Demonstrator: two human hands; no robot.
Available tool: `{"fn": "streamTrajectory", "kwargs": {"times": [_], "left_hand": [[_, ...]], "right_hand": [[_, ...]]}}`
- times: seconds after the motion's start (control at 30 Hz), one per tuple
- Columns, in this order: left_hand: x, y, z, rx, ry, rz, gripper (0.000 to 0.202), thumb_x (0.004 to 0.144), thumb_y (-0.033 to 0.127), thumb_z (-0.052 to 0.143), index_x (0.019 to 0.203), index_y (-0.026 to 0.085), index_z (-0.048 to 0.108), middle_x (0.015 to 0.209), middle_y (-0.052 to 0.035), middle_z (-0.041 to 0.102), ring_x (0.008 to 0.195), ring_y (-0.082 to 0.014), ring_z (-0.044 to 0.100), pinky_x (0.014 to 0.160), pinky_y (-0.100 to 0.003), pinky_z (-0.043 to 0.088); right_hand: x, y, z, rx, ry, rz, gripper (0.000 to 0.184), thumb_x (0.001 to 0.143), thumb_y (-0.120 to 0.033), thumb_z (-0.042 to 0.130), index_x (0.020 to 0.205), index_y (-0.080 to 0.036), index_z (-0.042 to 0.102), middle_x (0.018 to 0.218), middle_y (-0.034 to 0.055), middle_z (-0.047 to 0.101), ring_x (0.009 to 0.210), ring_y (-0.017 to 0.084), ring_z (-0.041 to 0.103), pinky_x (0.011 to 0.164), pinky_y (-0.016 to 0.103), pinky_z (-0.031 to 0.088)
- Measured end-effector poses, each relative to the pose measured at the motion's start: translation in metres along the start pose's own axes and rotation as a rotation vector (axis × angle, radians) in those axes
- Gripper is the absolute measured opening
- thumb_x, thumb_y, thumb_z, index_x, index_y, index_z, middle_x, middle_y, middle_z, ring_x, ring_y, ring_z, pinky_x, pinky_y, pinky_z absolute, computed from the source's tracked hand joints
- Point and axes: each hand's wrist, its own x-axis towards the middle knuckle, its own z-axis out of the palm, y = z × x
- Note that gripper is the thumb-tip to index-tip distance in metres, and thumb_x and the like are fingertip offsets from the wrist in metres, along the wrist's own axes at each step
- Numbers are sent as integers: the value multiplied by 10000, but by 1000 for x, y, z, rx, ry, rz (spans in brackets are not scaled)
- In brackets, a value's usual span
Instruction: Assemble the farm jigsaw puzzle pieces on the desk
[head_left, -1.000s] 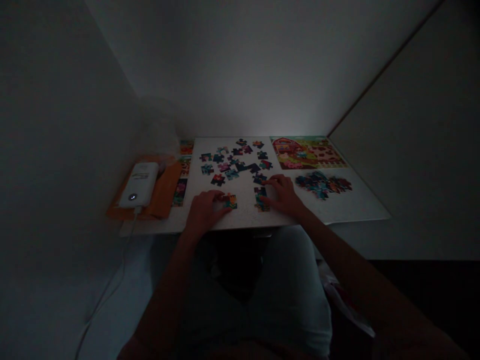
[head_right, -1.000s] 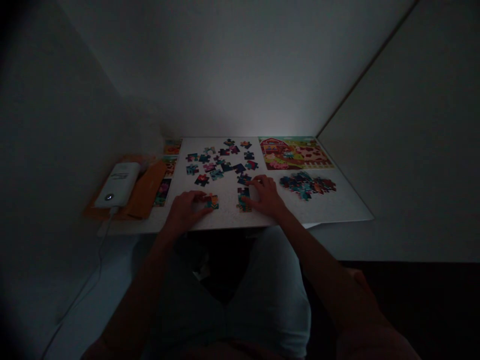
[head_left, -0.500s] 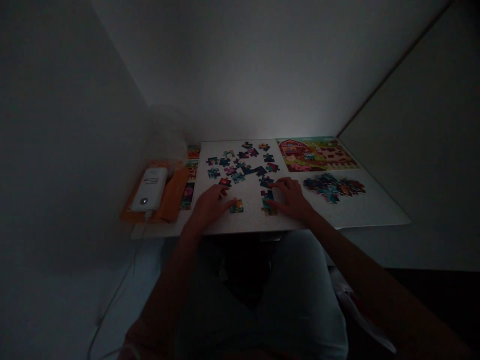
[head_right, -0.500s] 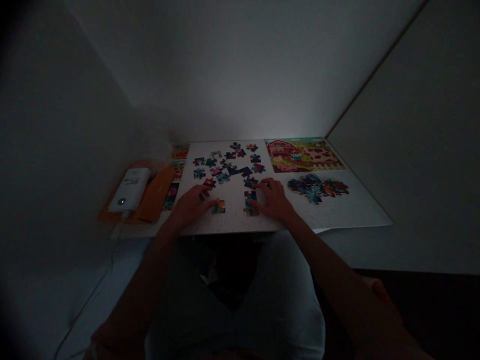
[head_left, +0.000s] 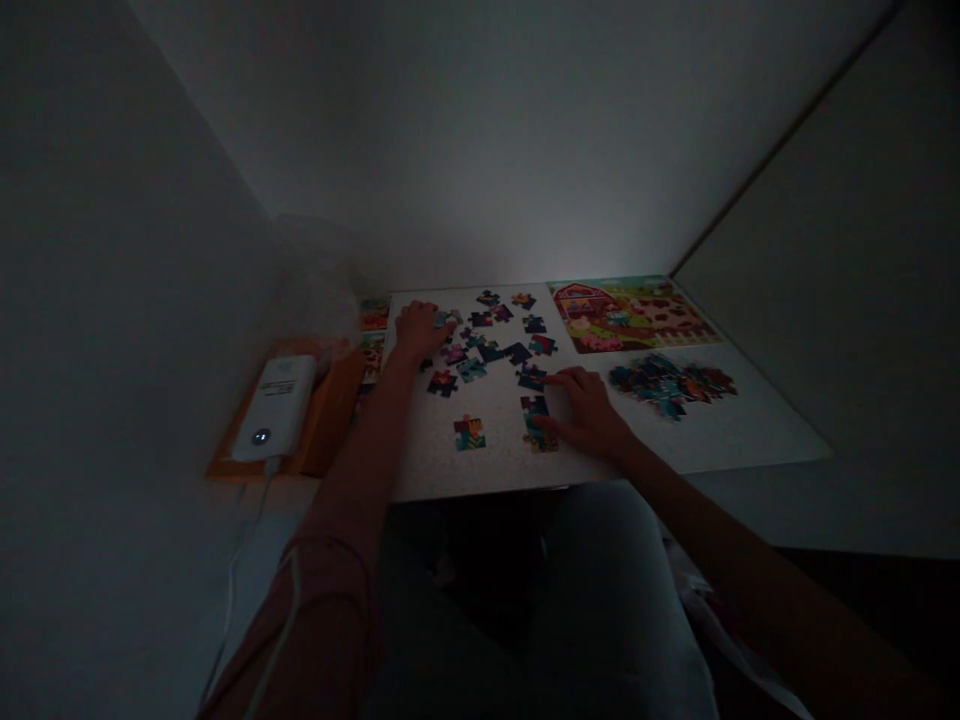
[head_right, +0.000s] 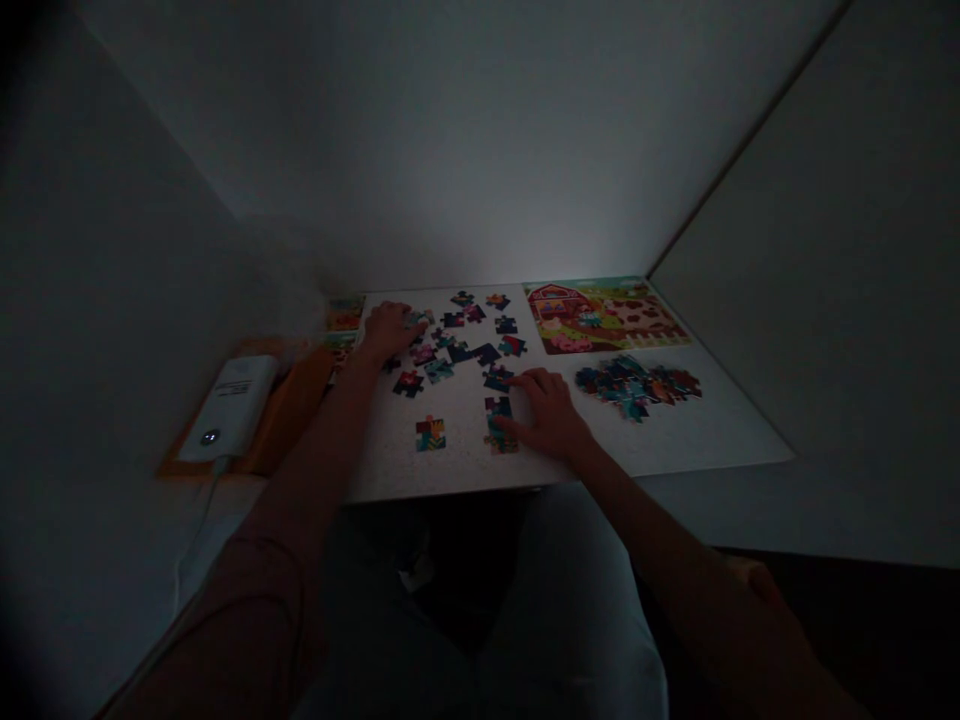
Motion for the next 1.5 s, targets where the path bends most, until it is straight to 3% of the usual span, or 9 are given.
{"fn": "streamTrajectory", "kwargs": {"times": [0.27,0.4,0.57,0.7,0.93,1.07,1.2,1.33,1.5], "left_hand": [[10,5,8,-207,36,-40,385,923,350,885,1247,252,703,1363,-174,782,1336,-408,682,1244,-659,412],[7,14,-4,-424,113,34,274,1004,205,738,1272,245,697,1225,-111,806,1164,-285,758,1168,-523,509],[-17,18,-31,-669,101,139,198,1011,260,776,1184,225,687,1199,-105,794,982,-206,754,934,-374,620],[-68,21,-41,-721,-121,240,238,1002,358,821,1143,224,683,1136,-86,788,868,-173,729,773,-314,606],[-143,57,-25,-621,-529,458,220,976,371,838,1095,222,728,983,-53,790,821,-193,754,697,-306,560],[-144,77,-18,-507,-530,444,308,892,282,930,1120,228,731,1009,-47,798,831,-209,765,759,-339,574],[-151,78,-16,-295,-323,523,412,885,384,979,1194,229,756,1267,-103,784,1118,-288,772,999,-426,586],[-180,70,-12,-150,-199,510,548,913,524,965,1344,246,771,1440,-148,744,1417,-392,658,1263,-563,432],[-215,68,-3,-128,-160,439,473,1023,511,842,1438,290,788,1510,-136,721,1461,-398,606,1290,-597,342]], "right_hand": [[0,0,-2,5,-9,4,591,1056,-718,698,1489,-317,668,1404,166,675,1306,430,626,1153,668,529],[0,0,-2,12,-9,11,588,1048,-698,714,1487,-310,662,1405,166,678,1310,431,631,1167,670,520],[1,2,-1,15,-8,7,638,1050,-742,694,1486,-277,658,1421,186,669,1316,429,630,1181,664,518],[3,3,3,14,-5,11,651,1042,-755,692,1492,-284,663,1424,187,671,1357,439,623,1203,681,500],[7,5,1,-20,-39,-4,644,1020,-703,735,1478,-253,678,1449,194,660,1376,450,605,1227,672,489],[8,7,0,-6,-48,-12,656,999,-697,769,1480,-260,686,1448,183,654,1384,448,595,1238,683,476],[8,7,1,2,-41,-4,631,986,-652,788,1467,-253,699,1447,179,653,1387,446,577,1238,679,470],[9,6,0,-9,-68,8,620,975,-584,798,1475,-231,696,1457,192,654,1388,452,562,1236,671,463],[9,5,-2,6,-92,14,625,997,-604,766,1509,-256,676,1482,187,643,1415,454,547,1250,682,439]]}}
